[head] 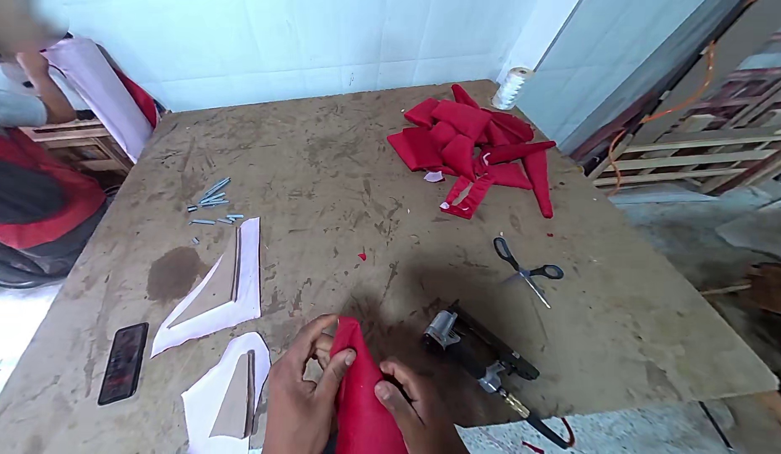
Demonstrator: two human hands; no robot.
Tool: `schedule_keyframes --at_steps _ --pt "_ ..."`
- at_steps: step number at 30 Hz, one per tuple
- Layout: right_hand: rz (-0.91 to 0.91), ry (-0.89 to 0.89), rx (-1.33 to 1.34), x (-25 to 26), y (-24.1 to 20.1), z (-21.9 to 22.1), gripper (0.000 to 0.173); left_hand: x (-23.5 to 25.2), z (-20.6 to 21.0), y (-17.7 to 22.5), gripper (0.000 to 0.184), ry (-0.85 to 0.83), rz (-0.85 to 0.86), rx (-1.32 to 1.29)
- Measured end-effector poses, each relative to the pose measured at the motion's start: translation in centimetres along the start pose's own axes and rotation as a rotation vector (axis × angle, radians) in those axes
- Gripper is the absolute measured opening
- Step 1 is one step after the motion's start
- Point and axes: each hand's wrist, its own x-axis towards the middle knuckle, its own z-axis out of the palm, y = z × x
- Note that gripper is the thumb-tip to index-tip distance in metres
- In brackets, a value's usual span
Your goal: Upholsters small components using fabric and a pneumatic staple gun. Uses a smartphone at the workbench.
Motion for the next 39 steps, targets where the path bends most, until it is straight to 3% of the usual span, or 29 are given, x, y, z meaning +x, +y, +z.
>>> schedule_keyframes --at_steps 2,6,10,16,21,25,29,36,39 --pt "0.002 -0.001 -0.006 0.0 0.1 0.2 0.043 0.4 -1.3 0.3 0.055 -0.113 0.025 0.107" --pt "-0.013 -0.004 -0.025 0.0 0.0 0.3 0.043 1.2 -2.7 1.5 0.029 -0.183 0.133 0.414" --pt "-0.039 -0.010 -0.009 0.0 -0.1 0.4 0.042 1.4 -2.5 1.3 0.021 -0.147 0.099 0.389" --pt "-0.051 -0.023 0.000 -0.5 0.1 0.5 0.044 1.1 -1.3 1.1 0.029 -0.201 -0.228 -0.063" --pt "-0.084 -0.031 -0.013 -0.7 0.3 1.0 0.043 1.2 1.6 0.1 0.044 0.063 -0.097 0.057" --pt "-0.179 -0.026 0.065 -1.2 1.0 1.0 0.043 0.9 2.6 -0.2 0.045 0.067 -0.412 -0.425" --pt "-0.179 -0.073 0.130 -1.7 1.6 1.6 0.044 0.1 2.8 -0.7 0.043 -0.013 -0.607 -0.650" --pt "-0.163 -0.107 0.103 -0.5 1.7 2.3 0.049 0.2 2.8 -1.7 0.046 -0.057 -0.526 -0.920" --pt "-0.138 -0.024 0.005 0.5 2.9 2.9 0.043 0.5 3.7 -2.7 0.044 0.054 -0.539 -0.796"
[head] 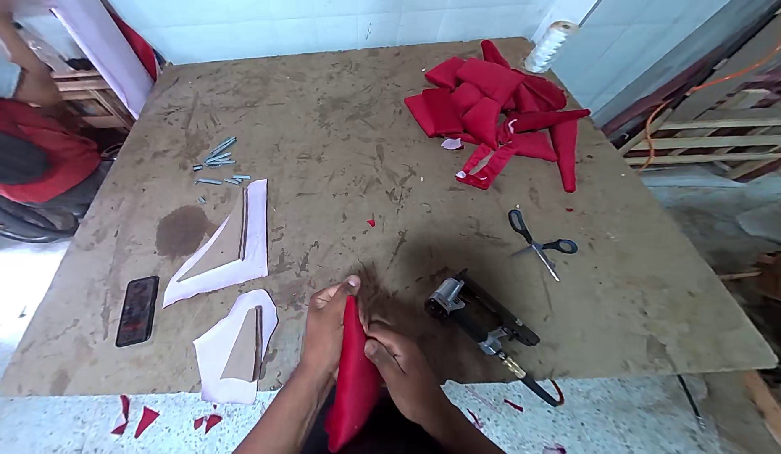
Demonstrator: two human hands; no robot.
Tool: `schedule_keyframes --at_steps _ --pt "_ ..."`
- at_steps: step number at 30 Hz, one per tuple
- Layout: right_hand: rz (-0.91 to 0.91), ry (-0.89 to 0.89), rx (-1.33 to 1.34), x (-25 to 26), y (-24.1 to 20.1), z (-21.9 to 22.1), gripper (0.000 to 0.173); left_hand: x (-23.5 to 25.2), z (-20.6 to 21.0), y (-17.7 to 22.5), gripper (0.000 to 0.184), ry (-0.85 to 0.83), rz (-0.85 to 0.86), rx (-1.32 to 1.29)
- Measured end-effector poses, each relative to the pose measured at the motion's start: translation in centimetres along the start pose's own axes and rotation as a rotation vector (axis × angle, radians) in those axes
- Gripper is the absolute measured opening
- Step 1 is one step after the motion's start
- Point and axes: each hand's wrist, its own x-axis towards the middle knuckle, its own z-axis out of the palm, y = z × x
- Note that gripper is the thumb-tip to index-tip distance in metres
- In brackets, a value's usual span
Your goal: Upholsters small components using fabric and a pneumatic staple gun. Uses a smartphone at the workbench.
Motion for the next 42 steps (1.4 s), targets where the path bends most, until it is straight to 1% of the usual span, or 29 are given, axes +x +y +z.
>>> schedule_keyframes --at_steps 2,4,6,8,9,10,11,12,13,15,18,20,21,22,23,24,25,26,29,30,32,33,35,37,38,40,42 --pt "0.116 0.014 -0.121 0.6 1.4 0.2 0.031 1.3 -0.4 -1.2 0.047 0.094 0.095 0.231" --pt "0.324 -0.015 -0.160 0.8 3.1 0.6 0.025 3.2 -2.2 -4.5 0.051 0.106 0.235 0.464" --pt "0.537 -0.052 -0.028 0.8 5.9 1.5 0.024 4.9 -4.6 -8.4 0.050 0.063 0.335 0.669" --pt "0.626 -0.018 0.221 0.0 9.2 2.0 0.025 6.1 -6.6 -11.6 0.049 0.030 0.347 0.896" --pt "0.663 0.004 0.337 -0.6 10.3 1.9 0.027 6.6 -7.2 -12.8 0.049 0.012 0.326 1.000" --pt "0.696 0.020 0.409 -1.4 11.1 1.5 0.028 6.9 -7.5 -13.9 0.049 -0.018 0.304 1.092" --pt "0.717 0.021 0.426 -2.1 11.8 1.1 0.029 7.0 -7.7 -14.8 0.047 -0.066 0.296 1.191" --pt "0.727 0.006 0.378 -2.9 12.2 0.3 0.030 7.2 -7.7 -15.5 0.044 -0.129 0.298 1.291" --pt "0.719 -0.010 0.265 -3.7 12.4 -0.8 0.031 7.2 -7.8 -16.2 0.044 -0.196 0.309 1.390" --pt "0.653 0.032 -0.089 -5.0 11.6 -4.1 0.030 7.5 -8.2 -17.4 0.043 -0.292 0.350 1.525" --pt "0.566 0.252 -0.554 -6.0 9.2 -10.8 0.028 7.9 -8.5 -18.4 0.040 -0.278 0.471 1.563" --pt "0.511 0.338 -0.745 -6.2 9.4 -14.7 0.031 8.3 -8.5 -18.3 0.040 -0.247 0.538 1.598" --pt "0.491 0.337 -0.803 -6.3 10.0 -16.0 0.037 8.5 -8.5 -18.2 0.040 -0.236 0.555 1.608" --pt "0.501 0.299 -0.848 -6.2 10.7 -16.7 0.049 8.7 -8.5 -18.2 0.041 -0.220 0.562 1.623" --pt "0.535 0.240 -0.892 -6.0 11.3 -17.0 0.065 8.9 -8.5 -18.2 0.043 -0.202 0.555 1.634" --pt "0.568 0.185 -0.929 -5.7 11.7 -16.7 0.077 8.9 -8.6 -18.2 0.045 -0.187 0.530 1.643" --pt "0.586 0.147 -0.967 -5.4 12.2 -16.4 0.083 9.0 -8.6 -18.1 0.046 -0.177 0.507 1.647" --pt "0.585 0.128 -1.004 -5.2 12.9 -16.2 0.085 9.0 -8.6 -18.0 0.048 -0.174 0.495 1.645" --pt "0.552 0.129 -1.017 -4.4 13.9 -16.6 0.087 9.0 -8.7 -18.2 0.052 -0.178 0.477 1.620" --pt "0.549 0.127 -0.997 -3.9 13.5 -16.6 0.086 9.0 -8.8 -18.3 0.052 -0.171 0.477 1.612" --pt "0.601 0.098 -0.911 -2.5 10.9 -15.6 0.075 8.9 -8.9 -18.1 0.052 -0.157 0.470 1.607" --pt "0.651 0.056 -0.865 -1.6 9.0 -14.8 0.065 8.9 -8.9 -18.0 0.052 -0.153 0.464 1.607" --pt "0.739 -0.092 -0.803 -0.1 6.3 -13.4 0.034 8.8 -8.7 -18.0 0.051 -0.146 0.454 1.616" --pt "0.809 -0.291 -0.732 1.1 5.5 -11.7 0.035 8.8 -8.7 -18.0 0.051 -0.125 0.456 1.625" --pt "0.797 -0.357 -0.721 1.5 5.6 -10.7 0.035 8.8 -8.8 -18.0 0.051 -0.117 0.454 1.630" --pt "0.713 -0.439 -0.756 1.8 6.0 -9.0 0.030 8.8 -8.7 -18.0 0.051 -0.118 0.439 1.648" --pt "0.604 -0.469 -0.759 2.2 6.2 -8.4 0.019 8.8 -8.6 -17.7 0.051 -0.120 0.413 1.665"
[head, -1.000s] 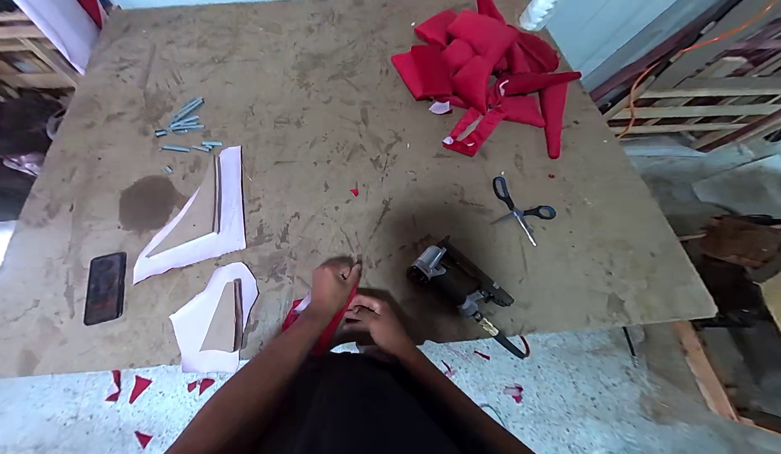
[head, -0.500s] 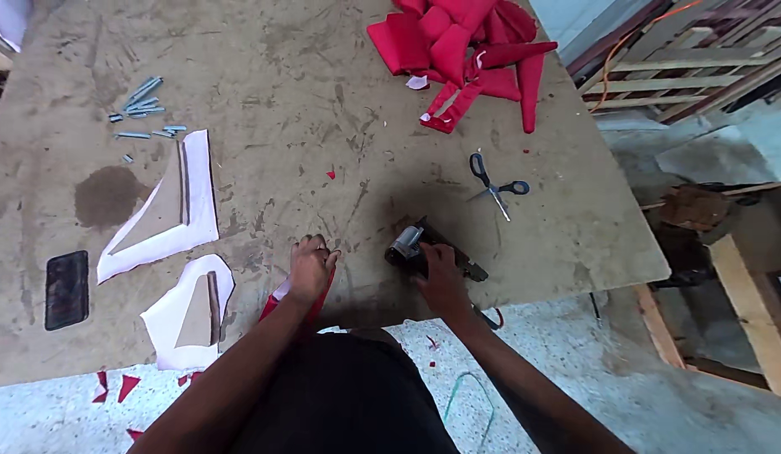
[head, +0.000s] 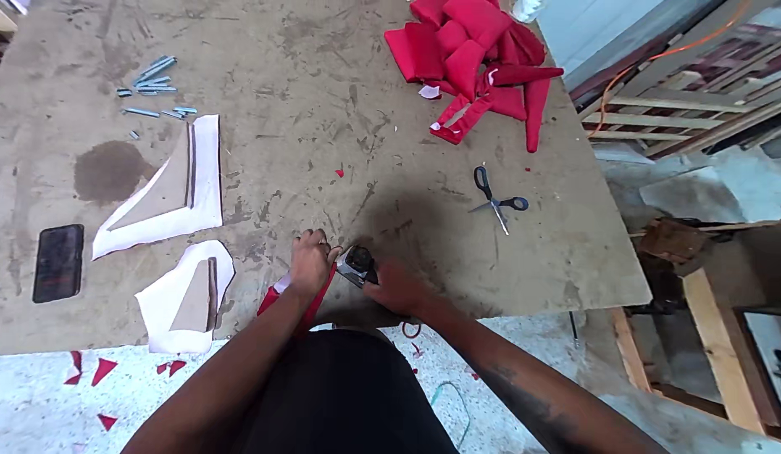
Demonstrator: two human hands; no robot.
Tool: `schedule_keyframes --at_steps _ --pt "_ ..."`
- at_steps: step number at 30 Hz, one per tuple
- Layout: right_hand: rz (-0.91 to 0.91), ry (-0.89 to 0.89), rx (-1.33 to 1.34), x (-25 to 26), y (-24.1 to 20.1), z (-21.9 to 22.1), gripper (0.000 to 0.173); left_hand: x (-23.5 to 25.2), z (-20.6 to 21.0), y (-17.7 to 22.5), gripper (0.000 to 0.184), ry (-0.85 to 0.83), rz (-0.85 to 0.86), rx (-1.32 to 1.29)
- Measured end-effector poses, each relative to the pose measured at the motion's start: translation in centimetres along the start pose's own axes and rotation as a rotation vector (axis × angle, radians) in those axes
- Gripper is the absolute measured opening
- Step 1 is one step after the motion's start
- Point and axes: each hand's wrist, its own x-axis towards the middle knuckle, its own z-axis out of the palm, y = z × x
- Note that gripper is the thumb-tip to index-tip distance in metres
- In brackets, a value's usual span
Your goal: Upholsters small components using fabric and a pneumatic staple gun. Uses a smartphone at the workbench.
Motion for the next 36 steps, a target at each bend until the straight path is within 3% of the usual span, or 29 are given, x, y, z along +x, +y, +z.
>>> schedule_keyframes --at_steps 12,23,36 --pt "-0.008 -0.033 -0.051 0.8 -1.9 0.1 0.018 -0.2 0.0 -0.2 0.049 -0.011 0.011 0.037" --pt "0.055 -0.128 -0.112 1.4 -3.2 -0.9 0.021 -0.1 0.0 -0.7 0.037 0.050 -0.004 -0.041" --pt "0.067 -0.241 -0.148 0.7 -5.5 -1.1 0.026 0.2 0.2 -1.7 0.052 0.227 -0.145 -0.258"
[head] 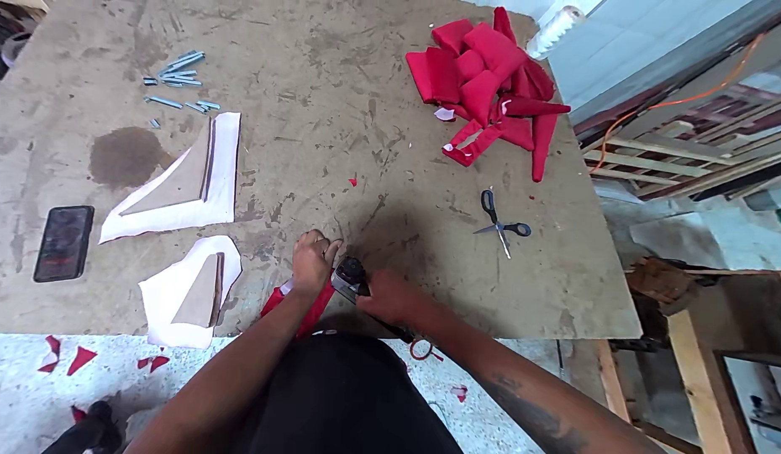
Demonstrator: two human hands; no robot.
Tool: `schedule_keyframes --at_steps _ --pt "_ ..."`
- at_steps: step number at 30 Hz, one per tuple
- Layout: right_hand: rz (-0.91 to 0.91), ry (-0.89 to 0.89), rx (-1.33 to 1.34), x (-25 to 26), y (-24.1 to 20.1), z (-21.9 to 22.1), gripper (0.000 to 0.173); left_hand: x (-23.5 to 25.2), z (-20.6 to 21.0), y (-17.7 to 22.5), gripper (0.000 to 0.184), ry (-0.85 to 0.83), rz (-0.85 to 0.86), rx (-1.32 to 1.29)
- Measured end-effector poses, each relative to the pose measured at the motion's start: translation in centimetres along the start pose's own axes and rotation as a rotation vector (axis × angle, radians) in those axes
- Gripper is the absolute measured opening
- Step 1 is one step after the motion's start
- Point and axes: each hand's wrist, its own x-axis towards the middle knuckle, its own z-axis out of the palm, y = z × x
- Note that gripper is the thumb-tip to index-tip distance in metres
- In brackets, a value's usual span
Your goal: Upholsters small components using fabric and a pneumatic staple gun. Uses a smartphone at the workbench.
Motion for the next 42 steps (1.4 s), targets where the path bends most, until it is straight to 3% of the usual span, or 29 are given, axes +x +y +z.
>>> schedule_keyframes --at_steps 7,9,11,14,17,19,21,24,29,32,35,37,40,42 --pt "0.006 0.004 0.143 -1.7 1.7 -0.5 0.032 0.0 -1.9 0.4 0.048 0.039 -0.133 -0.263" --pt "0.055 0.133 0.192 -3.8 4.3 -1.3 0.029 -0.1 -4.1 0.4 0.040 -0.039 -0.219 -0.353" --pt "0.101 0.307 0.154 -4.9 7.6 -1.6 0.029 -0.4 -6.8 -0.4 0.030 -0.215 -0.271 -0.304" --pt "0.183 0.486 0.065 -3.8 13.6 0.4 0.050 -0.4 -10.1 -0.5 0.023 -0.559 -0.242 -0.063" --pt "0.156 0.623 0.060 -2.0 17.7 3.7 0.068 -0.5 -11.4 0.9 0.040 -0.829 -0.221 0.101" --pt "0.128 0.659 0.057 -1.3 18.6 5.0 0.064 -0.6 -11.9 2.2 0.054 -0.958 -0.227 0.085" --pt "0.098 0.740 0.030 -1.3 18.5 5.4 0.053 -1.1 -12.3 3.8 0.052 -1.024 -0.235 0.015" --pt "0.054 0.806 0.107 -2.5 15.3 3.8 0.034 -3.8 -11.8 5.9 0.049 -0.932 -0.206 0.015" --pt "0.015 0.290 0.667 -2.6 6.9 4.4 0.049 -7.3 -9.8 8.3 0.047 -0.805 -0.248 0.112" --pt "0.009 0.264 0.793 -1.5 5.2 6.1 0.050 -6.9 -10.0 9.6 0.045 -0.796 -0.318 0.182" --pt "-0.035 0.250 0.869 -2.0 4.9 5.5 0.036 -7.4 -10.4 9.5 0.044 -0.789 -0.306 0.169" --pt "-0.076 0.258 0.889 -2.6 4.9 5.0 0.030 -7.6 -10.7 8.7 0.044 -0.725 -0.241 -0.033" --pt "-0.199 0.325 0.948 -3.3 4.7 4.1 0.026 -6.3 -11.0 7.0 0.053 -0.714 -0.267 -0.549" --pt "-0.315 0.385 0.956 -3.4 4.3 3.1 0.025 -5.1 -10.8 5.9 0.064 -0.746 -0.233 -0.664"
